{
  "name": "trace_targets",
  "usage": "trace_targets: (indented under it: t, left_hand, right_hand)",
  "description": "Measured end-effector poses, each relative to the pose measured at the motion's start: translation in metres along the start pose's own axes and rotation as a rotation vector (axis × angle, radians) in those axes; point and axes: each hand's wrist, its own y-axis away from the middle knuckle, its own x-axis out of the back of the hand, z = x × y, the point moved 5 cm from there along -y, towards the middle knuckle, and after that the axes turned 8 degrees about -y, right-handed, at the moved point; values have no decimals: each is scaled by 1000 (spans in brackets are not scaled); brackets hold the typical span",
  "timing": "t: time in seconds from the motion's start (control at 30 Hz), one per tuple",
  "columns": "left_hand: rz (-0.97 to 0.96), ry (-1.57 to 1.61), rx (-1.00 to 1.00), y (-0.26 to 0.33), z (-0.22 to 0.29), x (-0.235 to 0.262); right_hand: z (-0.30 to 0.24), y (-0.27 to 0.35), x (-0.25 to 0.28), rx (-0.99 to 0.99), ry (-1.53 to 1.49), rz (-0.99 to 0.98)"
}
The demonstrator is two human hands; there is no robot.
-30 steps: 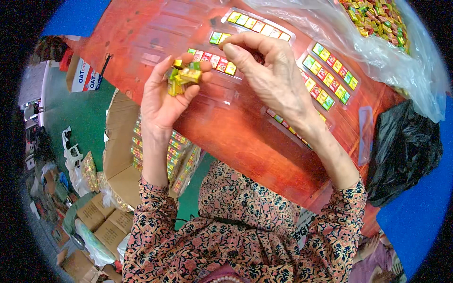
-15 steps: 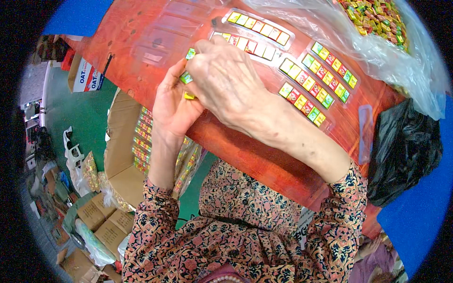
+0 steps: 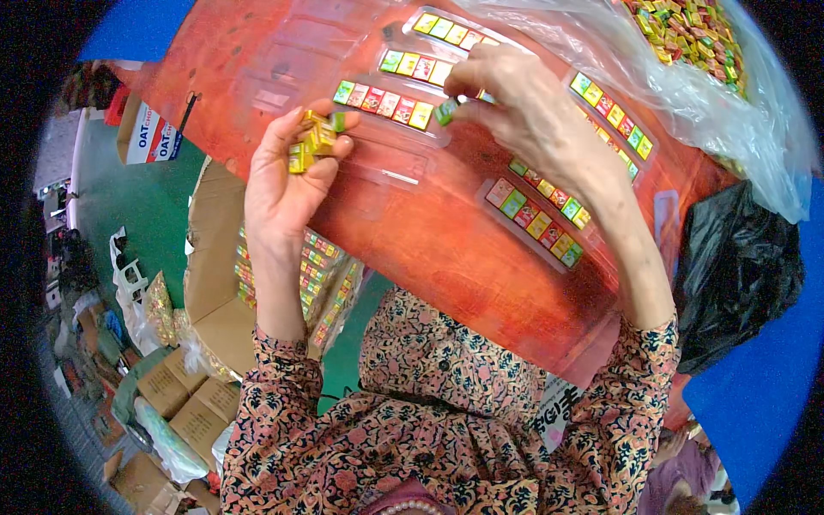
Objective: Sort and arrange small colorful candy packets into organized rows on a red table.
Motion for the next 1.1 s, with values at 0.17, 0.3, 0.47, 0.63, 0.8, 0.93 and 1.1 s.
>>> trace_targets:
  t: [0.17, 0.3, 0.47, 0.63, 0.8, 0.93, 1.1]
  left_hand:
    - [61, -74, -106, 0, 14, 3]
    - [134, -149, -165, 0, 25, 10]
    - [120, -172, -166, -6, 27, 14]
    - [89, -179, -148, -11, 25, 13]
    - [69, -157, -126, -8, 20, 11]
    - [67, -138, -142, 5, 20, 15]
    - [-2, 32, -114, 24, 17, 23]
  right_hand:
    - [7, 0, -18, 64, 127, -32]
    - [12, -1, -27, 83, 80, -2]
    - [13, 2, -35, 38, 126, 22]
    - [14, 1, -32, -77, 37, 55]
    - [29, 11, -23, -429, -789, 177]
    - [26, 23, -26, -513, -1032, 86]
    - [19, 26, -29, -528, -980, 143]
